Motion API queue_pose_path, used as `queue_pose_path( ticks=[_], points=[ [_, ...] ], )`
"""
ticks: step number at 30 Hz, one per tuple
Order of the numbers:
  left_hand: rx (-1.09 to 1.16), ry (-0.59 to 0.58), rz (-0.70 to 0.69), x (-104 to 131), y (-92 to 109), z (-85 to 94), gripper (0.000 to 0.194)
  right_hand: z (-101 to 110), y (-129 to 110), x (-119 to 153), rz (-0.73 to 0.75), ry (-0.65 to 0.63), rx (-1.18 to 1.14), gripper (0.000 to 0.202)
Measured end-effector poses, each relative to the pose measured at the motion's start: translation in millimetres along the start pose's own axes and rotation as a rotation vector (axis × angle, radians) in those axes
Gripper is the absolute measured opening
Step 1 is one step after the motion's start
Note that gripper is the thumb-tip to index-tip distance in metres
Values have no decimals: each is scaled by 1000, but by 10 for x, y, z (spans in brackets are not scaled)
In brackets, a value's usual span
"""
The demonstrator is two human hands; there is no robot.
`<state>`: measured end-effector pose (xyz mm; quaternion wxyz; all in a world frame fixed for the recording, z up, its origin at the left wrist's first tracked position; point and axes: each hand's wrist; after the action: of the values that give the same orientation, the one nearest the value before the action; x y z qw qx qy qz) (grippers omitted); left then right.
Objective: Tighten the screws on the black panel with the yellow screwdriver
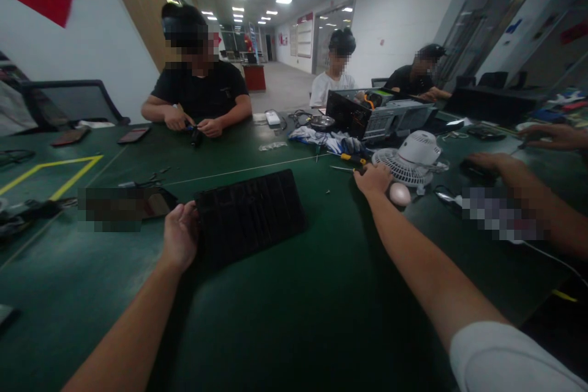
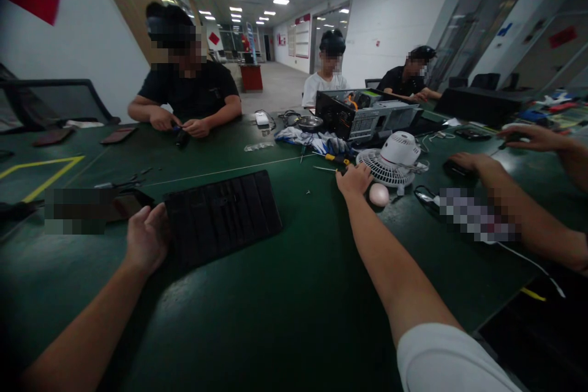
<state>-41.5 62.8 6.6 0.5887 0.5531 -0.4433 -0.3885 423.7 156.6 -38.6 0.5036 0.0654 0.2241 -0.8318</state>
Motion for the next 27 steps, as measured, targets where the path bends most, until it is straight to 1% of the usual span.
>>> queue_pose_path(
  ticks=[3,7,10,13,16,17,18,20,23,24,25,27],
  points=[
    [64,-38,30,17,-2,13,46,30,11,13,25,-26,-39,44],
    [118,-46,35,17,-2,10,35,53,12,100,72,-66,-146,41],
    [156,-6,23,-14,-7,7,32,64,-25,225,108,-53,-244,36],
    [163,16,-8,-38,-15,13,34,55,-151,390,183,-76,-363,30],
    [115,20,-49,-26,-32,18,37,30,-339,555,293,-165,-490,12],
    [99,35,-63,-20,-41,17,37,22,-398,602,324,-201,-522,10],
    [85,51,-78,-17,-52,15,37,17,-449,641,350,-234,-544,14],
    [65,92,-108,-33,-67,17,36,19,-523,695,384,-276,-564,19],
    [26,172,-182,-103,-24,53,30,61,-579,726,384,-285,-578,18],
    [-6,218,-224,-120,21,73,27,84,-589,732,374,-284,-590,17],
    [-54,288,-286,-121,83,93,23,110,-597,740,362,-284,-609,17],
    [-193,430,-442,-35,243,118,12,168,-598,788,328,-284,-667,15]
  ],
)
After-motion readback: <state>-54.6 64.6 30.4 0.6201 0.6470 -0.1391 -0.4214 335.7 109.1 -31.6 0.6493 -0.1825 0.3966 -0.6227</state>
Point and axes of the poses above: each hand's wrist, its own x-axis away from the middle knuckle, its own z-axis out of the back of the hand, y = z × x, and after that the axes turned 2 degrees about z, right-handed
